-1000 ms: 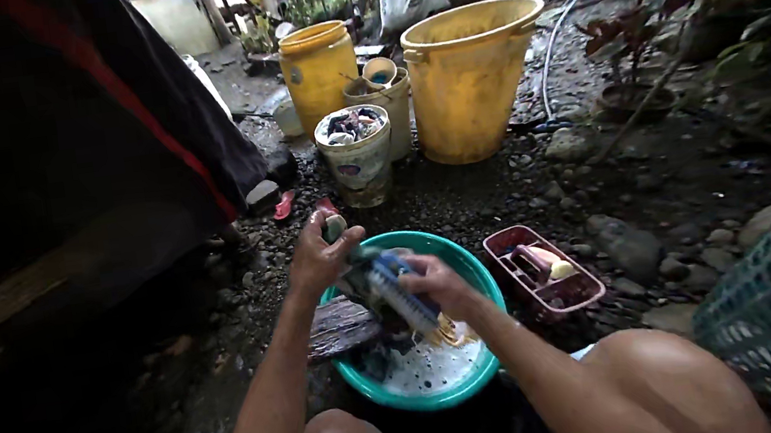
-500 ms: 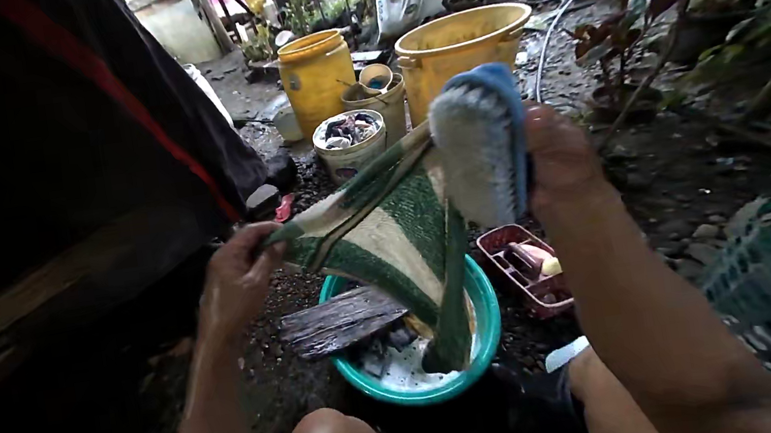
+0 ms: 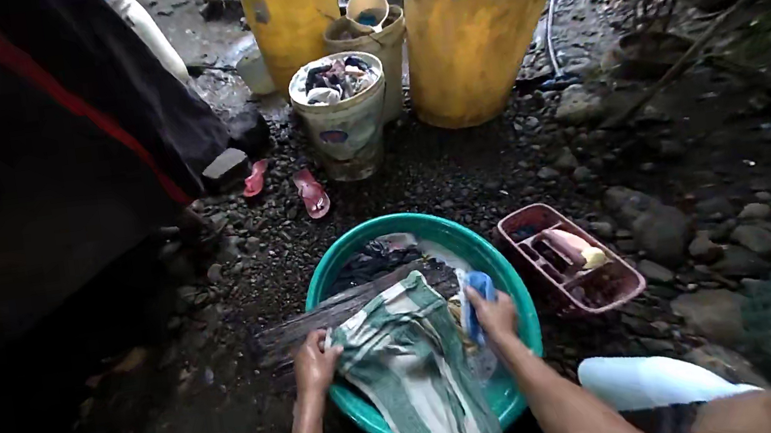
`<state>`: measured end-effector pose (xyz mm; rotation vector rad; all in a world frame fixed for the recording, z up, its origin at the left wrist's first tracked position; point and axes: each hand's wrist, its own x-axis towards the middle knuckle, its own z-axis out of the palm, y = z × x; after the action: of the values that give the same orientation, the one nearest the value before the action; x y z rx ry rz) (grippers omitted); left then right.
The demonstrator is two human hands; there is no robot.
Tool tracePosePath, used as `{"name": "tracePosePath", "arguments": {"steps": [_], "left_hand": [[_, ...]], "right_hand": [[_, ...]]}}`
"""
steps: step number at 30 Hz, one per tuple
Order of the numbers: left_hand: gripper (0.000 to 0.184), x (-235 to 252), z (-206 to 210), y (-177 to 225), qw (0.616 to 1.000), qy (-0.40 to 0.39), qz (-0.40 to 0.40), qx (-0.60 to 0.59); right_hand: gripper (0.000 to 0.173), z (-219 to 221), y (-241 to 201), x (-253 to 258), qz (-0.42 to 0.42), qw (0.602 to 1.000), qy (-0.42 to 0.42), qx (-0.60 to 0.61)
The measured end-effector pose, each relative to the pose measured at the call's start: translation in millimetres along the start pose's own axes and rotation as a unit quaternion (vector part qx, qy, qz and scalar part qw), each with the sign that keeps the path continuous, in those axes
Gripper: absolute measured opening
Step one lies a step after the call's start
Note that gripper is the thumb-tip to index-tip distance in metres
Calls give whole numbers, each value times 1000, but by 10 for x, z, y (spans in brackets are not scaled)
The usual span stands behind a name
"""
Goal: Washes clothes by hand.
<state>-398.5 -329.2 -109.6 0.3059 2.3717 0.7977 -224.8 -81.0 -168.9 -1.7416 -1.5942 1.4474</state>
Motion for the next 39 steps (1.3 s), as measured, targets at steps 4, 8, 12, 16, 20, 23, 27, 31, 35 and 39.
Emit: {"name": "tracePosePath", "arguments": {"steps": [4,8,12,16,20,23,27,31,35,39], "left_hand": [[36,76,207,-171,986,100,38,130],[23,62,348,-582,936,287,155,131],[28,-16,537,-769,915,376,133,60],[39,23,685,-856,893,429,128,-53],[48,-71,711,-872,905,374,61,-193],[27,117,677,-920,886,432,163,-38],[26,145,679,-890,875,450,181,-6],[28,146,712,-885,872,457,171,-43],[45,-10,721,-906,896,396,123,-158],[27,103,675,-921,881,437,181,-26]], "right_hand": [[73,386,706,-156,6,994,90,-61],[59,289,634,-20,-9,994,110,20],[45,261,22,-210,-178,984,2,-19],[49,1164,-541,-1256,-326,882,-318,-121],[60,1689,-752,-1538,-303,749,-508,-300],[60,1187,-326,-382,-300,849,-325,-290],[60,533,-401,396,-201,872,-181,-409],[57,1129,-673,-772,-303,840,-349,-283],[60,1602,-616,-1306,-330,745,-506,-281],[61,944,-348,110,-268,855,-271,-351]]}}
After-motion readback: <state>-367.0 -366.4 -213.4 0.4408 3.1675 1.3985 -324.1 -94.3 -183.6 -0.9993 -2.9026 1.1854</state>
